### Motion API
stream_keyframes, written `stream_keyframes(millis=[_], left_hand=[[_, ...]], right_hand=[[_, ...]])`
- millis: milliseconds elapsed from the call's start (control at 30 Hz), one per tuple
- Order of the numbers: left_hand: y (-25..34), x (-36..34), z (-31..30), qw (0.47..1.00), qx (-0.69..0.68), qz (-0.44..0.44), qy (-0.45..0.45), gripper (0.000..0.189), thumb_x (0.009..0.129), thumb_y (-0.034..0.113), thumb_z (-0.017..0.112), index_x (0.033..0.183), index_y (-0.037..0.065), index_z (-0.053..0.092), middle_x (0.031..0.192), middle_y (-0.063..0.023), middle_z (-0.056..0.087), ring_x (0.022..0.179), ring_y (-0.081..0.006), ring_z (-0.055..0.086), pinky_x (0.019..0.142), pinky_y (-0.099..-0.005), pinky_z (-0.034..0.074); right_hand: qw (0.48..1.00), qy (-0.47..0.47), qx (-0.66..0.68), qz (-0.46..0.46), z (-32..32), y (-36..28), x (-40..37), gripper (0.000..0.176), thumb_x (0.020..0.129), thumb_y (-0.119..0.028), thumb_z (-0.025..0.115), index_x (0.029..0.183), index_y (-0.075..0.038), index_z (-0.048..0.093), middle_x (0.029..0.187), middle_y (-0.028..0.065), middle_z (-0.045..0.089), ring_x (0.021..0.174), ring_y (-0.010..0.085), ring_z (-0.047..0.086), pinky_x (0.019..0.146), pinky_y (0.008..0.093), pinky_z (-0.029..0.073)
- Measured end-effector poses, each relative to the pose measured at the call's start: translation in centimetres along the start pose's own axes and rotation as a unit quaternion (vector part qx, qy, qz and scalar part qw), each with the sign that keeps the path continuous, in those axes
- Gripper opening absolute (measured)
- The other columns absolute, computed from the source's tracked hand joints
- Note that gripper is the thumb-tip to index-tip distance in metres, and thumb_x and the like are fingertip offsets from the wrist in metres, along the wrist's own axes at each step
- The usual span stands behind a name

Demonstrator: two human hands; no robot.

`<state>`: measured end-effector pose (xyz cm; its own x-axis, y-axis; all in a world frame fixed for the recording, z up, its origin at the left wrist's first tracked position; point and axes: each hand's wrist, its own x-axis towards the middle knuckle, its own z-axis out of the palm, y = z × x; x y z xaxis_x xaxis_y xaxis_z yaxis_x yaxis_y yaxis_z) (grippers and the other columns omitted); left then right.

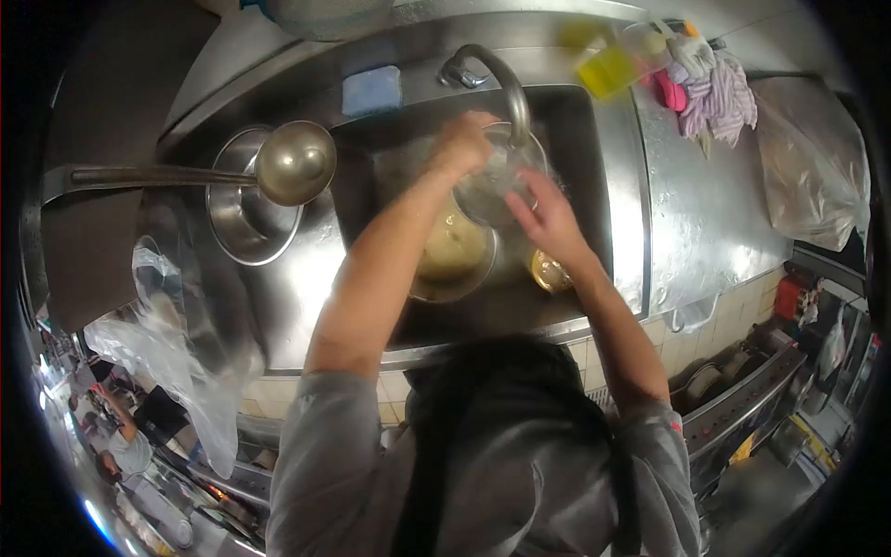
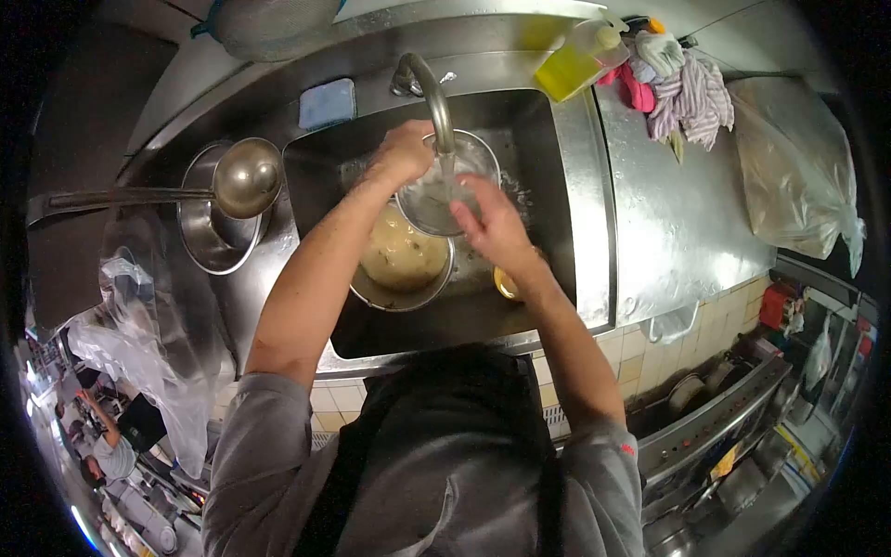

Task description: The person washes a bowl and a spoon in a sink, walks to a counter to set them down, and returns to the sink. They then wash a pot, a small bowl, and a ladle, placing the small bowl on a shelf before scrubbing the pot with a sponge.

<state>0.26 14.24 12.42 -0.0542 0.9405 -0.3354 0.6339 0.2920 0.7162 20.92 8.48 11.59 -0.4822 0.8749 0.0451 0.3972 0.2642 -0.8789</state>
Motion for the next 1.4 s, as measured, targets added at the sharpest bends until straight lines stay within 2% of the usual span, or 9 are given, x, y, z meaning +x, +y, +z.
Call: stream_keyframes(millis=[67,200,333,633,733,833,1133,1233,1400], left_hand=[[2.0,-2.0,-2.2,0.994,0.088,0.010,-0.056,0.038,0.091,0.022,0.061,0.127,0.011,0.069,0.127,-0.0174,0.068,0.118,-0.0359,0.065,0.101,-0.0449,0.051],[3.5,-3.4,-1.5,0.976,0.189,0.053,-0.090,0.023,0.095,0.019,0.056,0.107,0.006,0.071,0.110,-0.0178,0.072,0.104,-0.0383,0.069,0.091,-0.0501,0.053],[2.3,-3.4,-1.1,0.963,0.175,0.191,-0.076,0.027,0.097,0.014,0.054,0.116,0.022,0.071,0.093,-0.0206,0.071,0.088,-0.0409,0.069,0.080,-0.0485,0.055],[1.7,-1.0,-0.3,0.983,0.088,0.131,-0.089,0.027,0.090,0.022,0.073,0.114,0.010,0.069,0.099,-0.0135,0.072,0.092,-0.0296,0.070,0.080,-0.0440,0.054],[0.8,-1.2,3.5,0.913,0.190,0.324,0.161,0.029,0.088,0.018,0.073,0.116,0.012,0.068,0.112,-0.0058,0.068,0.104,-0.0266,0.066,0.085,-0.0419,0.054],[-0.1,-2.4,5.5,0.873,0.225,0.405,0.153,0.034,0.086,0.013,0.072,0.119,0.013,0.066,0.122,-0.0015,0.062,0.114,-0.0261,0.061,0.093,-0.0423,0.053],[0.0,-6.5,6.8,0.934,0.276,0.198,-0.114,0.033,0.089,0.019,0.067,0.121,0.010,0.064,0.114,-0.0142,0.063,0.109,-0.0335,0.063,0.093,-0.0477,0.051],[-3.5,-7.2,5.5,0.932,0.251,0.262,0.011,0.030,0.089,0.018,0.068,0.117,0.007,0.066,0.111,-0.0128,0.064,0.109,-0.0315,0.063,0.094,-0.0466,0.050],[-3.6,-8.3,7.5,0.932,-0.089,0.100,0.336,0.056,0.091,0.008,0.064,0.144,0.005,0.044,0.124,-0.0173,0.057,0.112,-0.0334,0.061,0.100,-0.0427,0.049]], right_hand=[[0.989,0.048,-0.095,-0.098,0.0,0.1,2.1,0.045,0.094,-0.016,0.069,0.135,-0.006,0.054,0.126,0.0238,0.063,0.116,0.0437,0.061,0.095,0.0446,0.053],[0.975,0.061,-0.144,-0.154,-0.3,-1.1,5.7,0.051,0.089,-0.014,0.069,0.137,-0.006,0.052,0.125,0.0220,0.064,0.114,0.0443,0.062,0.093,0.0475,0.054],[0.988,-0.094,-0.091,0.084,-1.6,-0.3,6.6,0.047,0.089,-0.009,0.064,0.135,-0.005,0.054,0.117,0.0221,0.069,0.109,0.0433,0.066,0.092,0.0479,0.054],[0.907,-0.077,0.268,0.315,-0.4,3.2,-1.3,0.038,0.097,-0.008,0.058,0.133,0.003,0.053,0.115,0.0166,0.069,0.100,0.0279,0.071,0.079,0.0387,0.063],[0.830,0.003,0.363,0.423,0.4,1.5,-2.0,0.036,0.098,-0.005,0.054,0.133,0.005,0.051,0.115,0.0162,0.067,0.095,0.0281,0.071,0.069,0.0370,0.066],[0.800,0.036,0.425,0.423,0.3,2.3,-2.5,0.036,0.098,-0.004,0.051,0.132,0.006,0.048,0.112,0.0171,0.066,0.089,0.0281,0.072,0.066,0.0374,0.067],[0.907,0.108,0.306,0.268,-1.6,2.1,-3.4,0.044,0.097,0.002,0.042,0.140,0.001,0.040,0.121,0.0180,0.061,0.095,0.0277,0.071,0.066,0.0363,0.067],[0.901,0.111,0.321,0.268,-1.9,3.2,-4.2,0.049,0.096,0.003,0.041,0.144,0.000,0.038,0.131,0.0190,0.058,0.101,0.0274,0.069,0.066,0.0352,0.066],[0.835,0.046,0.397,0.378,-1.7,3.4,-3.6,0.045,0.094,-0.006,0.050,0.138,0.005,0.046,0.117,0.0188,0.067,0.086,0.0258,0.072,0.060,0.0317,0.063]])
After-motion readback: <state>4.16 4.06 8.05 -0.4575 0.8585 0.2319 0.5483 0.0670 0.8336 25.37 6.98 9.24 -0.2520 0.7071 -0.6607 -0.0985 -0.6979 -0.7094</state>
